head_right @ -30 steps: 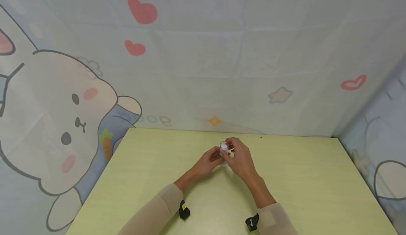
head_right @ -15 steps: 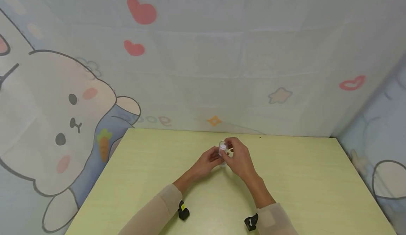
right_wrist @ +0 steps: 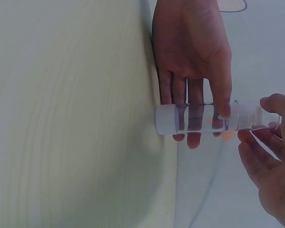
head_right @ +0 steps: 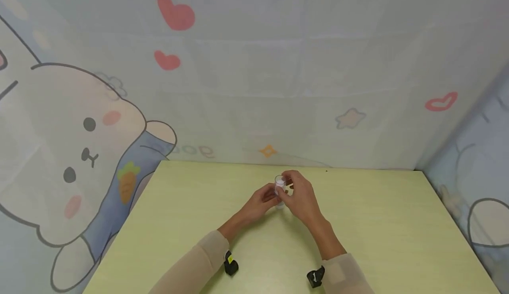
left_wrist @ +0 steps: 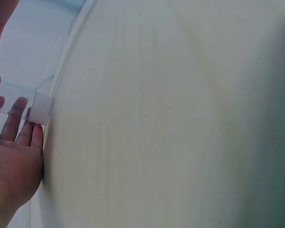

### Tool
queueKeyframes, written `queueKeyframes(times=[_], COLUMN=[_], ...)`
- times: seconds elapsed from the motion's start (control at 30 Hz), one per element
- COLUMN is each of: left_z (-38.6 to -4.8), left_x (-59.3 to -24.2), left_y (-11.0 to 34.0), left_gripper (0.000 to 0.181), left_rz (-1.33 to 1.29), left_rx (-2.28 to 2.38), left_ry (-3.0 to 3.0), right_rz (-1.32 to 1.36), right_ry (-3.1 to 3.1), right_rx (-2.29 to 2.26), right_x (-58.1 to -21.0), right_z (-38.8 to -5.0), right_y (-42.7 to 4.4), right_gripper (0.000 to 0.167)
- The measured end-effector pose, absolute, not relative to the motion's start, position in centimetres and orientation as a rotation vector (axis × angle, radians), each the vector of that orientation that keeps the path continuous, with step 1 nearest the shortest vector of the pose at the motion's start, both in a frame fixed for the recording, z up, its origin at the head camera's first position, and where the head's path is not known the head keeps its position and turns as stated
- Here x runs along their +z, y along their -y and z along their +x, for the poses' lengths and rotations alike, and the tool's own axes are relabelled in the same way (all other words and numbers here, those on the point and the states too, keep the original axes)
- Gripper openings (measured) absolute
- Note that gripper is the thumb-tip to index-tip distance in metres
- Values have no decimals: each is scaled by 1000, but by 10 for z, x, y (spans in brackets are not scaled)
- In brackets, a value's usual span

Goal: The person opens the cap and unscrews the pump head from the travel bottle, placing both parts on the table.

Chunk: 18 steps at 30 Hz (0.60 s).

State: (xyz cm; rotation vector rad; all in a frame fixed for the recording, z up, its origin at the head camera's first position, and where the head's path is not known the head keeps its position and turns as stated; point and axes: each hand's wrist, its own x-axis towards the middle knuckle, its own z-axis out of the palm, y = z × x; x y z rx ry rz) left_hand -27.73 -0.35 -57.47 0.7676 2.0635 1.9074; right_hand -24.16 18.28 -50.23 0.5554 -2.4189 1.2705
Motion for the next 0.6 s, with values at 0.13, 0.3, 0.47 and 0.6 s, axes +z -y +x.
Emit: queueKeyframes(times=[0.13, 0.3, 0.47, 0.6], left_z=[-279, -281, -281, -280], left_x=[-573, -574, -576, -577], left_y=[4, 4, 3, 2], left_gripper=[35, 35, 34, 33], left_rz=[765, 772, 781, 778], left_rx=[1903, 1893, 1898, 1900], left_ry=[-2072, -2082, -2068, -2058], right_rz=[567, 575, 574, 567], right_ry=[2407, 2403, 2397, 2404], right_rx=[1257, 1251, 1234, 1222], right_x=[-500, -498, -499, -500], right_z=[-243, -244, -246, -246], right_y=[-182, -182, -183, -184], right_gripper=[35, 35, 35, 35])
